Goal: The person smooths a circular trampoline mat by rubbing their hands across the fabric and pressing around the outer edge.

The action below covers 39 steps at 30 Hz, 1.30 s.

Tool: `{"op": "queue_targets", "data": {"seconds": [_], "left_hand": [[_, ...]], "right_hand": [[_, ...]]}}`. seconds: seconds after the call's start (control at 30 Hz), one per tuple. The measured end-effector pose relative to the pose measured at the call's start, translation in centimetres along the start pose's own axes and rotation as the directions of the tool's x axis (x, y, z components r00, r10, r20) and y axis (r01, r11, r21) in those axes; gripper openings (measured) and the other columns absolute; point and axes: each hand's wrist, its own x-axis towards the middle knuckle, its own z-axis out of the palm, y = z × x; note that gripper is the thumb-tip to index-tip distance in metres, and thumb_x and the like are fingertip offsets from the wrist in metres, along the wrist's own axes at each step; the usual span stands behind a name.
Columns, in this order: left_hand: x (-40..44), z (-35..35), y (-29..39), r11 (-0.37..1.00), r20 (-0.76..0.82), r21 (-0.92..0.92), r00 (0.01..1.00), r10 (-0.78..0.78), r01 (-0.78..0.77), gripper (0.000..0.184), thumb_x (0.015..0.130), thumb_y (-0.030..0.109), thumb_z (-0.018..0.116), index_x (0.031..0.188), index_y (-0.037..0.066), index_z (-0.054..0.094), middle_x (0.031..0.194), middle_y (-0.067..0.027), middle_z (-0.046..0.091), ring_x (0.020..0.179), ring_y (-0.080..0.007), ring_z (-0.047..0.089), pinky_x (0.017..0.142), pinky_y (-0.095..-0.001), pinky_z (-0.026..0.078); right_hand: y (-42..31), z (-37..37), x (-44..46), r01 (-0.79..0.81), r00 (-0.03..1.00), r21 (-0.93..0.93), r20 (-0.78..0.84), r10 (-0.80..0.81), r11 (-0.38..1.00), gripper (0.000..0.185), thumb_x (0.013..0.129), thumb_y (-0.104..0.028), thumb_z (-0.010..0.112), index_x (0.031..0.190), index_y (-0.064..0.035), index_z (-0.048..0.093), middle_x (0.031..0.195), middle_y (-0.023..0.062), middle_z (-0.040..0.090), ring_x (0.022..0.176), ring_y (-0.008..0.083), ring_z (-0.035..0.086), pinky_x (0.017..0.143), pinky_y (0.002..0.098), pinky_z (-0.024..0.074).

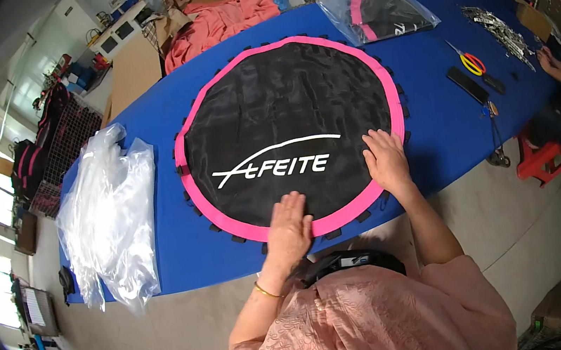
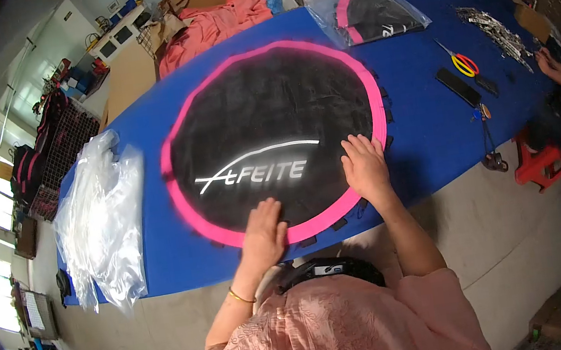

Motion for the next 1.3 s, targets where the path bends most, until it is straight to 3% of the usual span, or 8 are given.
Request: {"op": "queue_targets", "data": {"seconds": [0.43, 0.6, 0.7, 0.83, 0.97, 1.07, 1.2, 1.3], "left_hand": [[0.2, 0.7, 1.6, 0.989, 0.034, -0.138, 0.998, 0.055, -0.05, 0.052, 0.101, 0.012, 0.06, 0.151, 0.003, 0.05, 0.159, -0.0185, 0.049, 0.15, -0.0378, 0.042, 0.127, -0.0538, 0.027], [-1.8, -0.5, -1.9, 0.983, -0.091, 0.027, 0.98, -0.177, 0.18, 0.052, 0.098, 0.01, 0.059, 0.148, 0.0, 0.05, 0.155, -0.0233, 0.05, 0.148, -0.0426, 0.042, 0.126, -0.0576, 0.026], [-3.0, -0.5, -3.2, 0.975, -0.146, 0.056, 0.968, -0.206, 0.216, 0.047, 0.102, 0.017, 0.059, 0.144, -0.003, 0.054, 0.153, -0.0248, 0.052, 0.146, -0.0426, 0.045, 0.126, -0.0555, 0.026], [-3.3, -0.4, -3.2, 0.973, -0.172, 0.098, 0.967, -0.189, 0.207, 0.045, 0.103, 0.021, 0.058, 0.139, -0.006, 0.059, 0.148, -0.0255, 0.057, 0.143, -0.0426, 0.048, 0.126, -0.0548, 0.028], [-3.1, -0.6, -2.7, 0.976, -0.19, 0.112, 0.968, -0.165, 0.189, 0.041, 0.1, 0.015, 0.058, 0.136, -0.006, 0.059, 0.145, -0.0276, 0.057, 0.139, -0.0453, 0.051, 0.123, -0.0569, 0.032], [-2.9, -0.9, -2.5, 0.973, -0.164, 0.11, 0.97, -0.182, 0.201, 0.041, 0.099, 0.014, 0.058, 0.135, -0.006, 0.059, 0.145, -0.0281, 0.057, 0.139, -0.0458, 0.05, 0.123, -0.0573, 0.031], [-2.9, -0.7, -2.6, 0.972, -0.162, 0.123, 0.971, -0.178, 0.199, 0.043, 0.097, 0.014, 0.058, 0.135, -0.006, 0.059, 0.145, -0.028, 0.057, 0.14, -0.0453, 0.049, 0.123, -0.0573, 0.031], [-2.9, -0.7, -2.6, 0.971, -0.157, 0.126, 0.971, -0.183, 0.203, 0.044, 0.097, 0.015, 0.059, 0.136, -0.006, 0.059, 0.146, -0.0277, 0.056, 0.14, -0.0452, 0.049, 0.123, -0.0573, 0.031]], "right_hand": [[0.8, 1.0, -0.4, 0.049, 0.996, -0.04, -0.071, -0.052, 0.998, 0.038, 0.098, -0.022, 0.064, 0.131, -0.0045, 0.068, 0.138, 0.0175, 0.066, 0.134, 0.0363, 0.057, 0.118, 0.0544, 0.0364], [-2.1, -0.8, 0.7, 0.148, 0.986, -0.11, -0.054, -0.155, 0.983, 0.032, 0.096, -0.021, 0.065, 0.124, -0.0061, 0.071, 0.127, 0.0152, 0.071, 0.123, 0.035, 0.062, 0.109, 0.0513, 0.0428], [-5.7, -1.4, 1.5, 0.385, 0.903, 0.272, 0.085, -0.421, 0.882, 0.013, 0.091, -0.013, 0.071, 0.102, -0.0065, 0.076, 0.106, 0.0099, 0.075, 0.099, 0.0317, 0.069, 0.089, 0.0449, 0.0511], [-9.3, -1.7, 0.0, 0.513, 0.774, 0.469, 0.108, -0.623, 0.719, 0.013, 0.087, -0.009, 0.07, 0.1, -0.0052, 0.074, 0.105, 0.0111, 0.072, 0.097, 0.0325, 0.067, 0.086, 0.0446, 0.0527], [-8.4, -0.5, 0.3, 0.443, 0.811, 0.479, 0.146, -0.567, 0.757, 0.02, 0.089, -0.004, 0.068, 0.108, -0.0041, 0.074, 0.111, 0.0133, 0.073, 0.105, 0.0336, 0.068, 0.095, 0.0435, 0.0546], [-5.3, 1.3, 2.2, 0.424, 0.881, 0.3, 0.081, -0.465, 0.855, 0.03, 0.09, -0.001, 0.062, 0.117, -0.0043, 0.074, 0.12, 0.0156, 0.073, 0.113, 0.0361, 0.067, 0.099, 0.0444, 0.0544], [-1.5, 3.6, 7.0, 0.319, 0.921, 0.15, 0.182, -0.343, 0.936, 0.055, 0.083, 0.009, 0.053, 0.134, -0.0039, 0.069, 0.14, 0.0169, 0.066, 0.129, 0.0376, 0.061, 0.112, 0.0435, 0.0492], [-1.1, 5.6, 10.7, 0.259, 0.93, 0.115, 0.237, -0.28, 0.959, 0.055, 0.085, 0.006, 0.055, 0.138, -0.0046, 0.065, 0.144, 0.0185, 0.063, 0.135, 0.0379, 0.057, 0.115, 0.0458, 0.0467]]}}
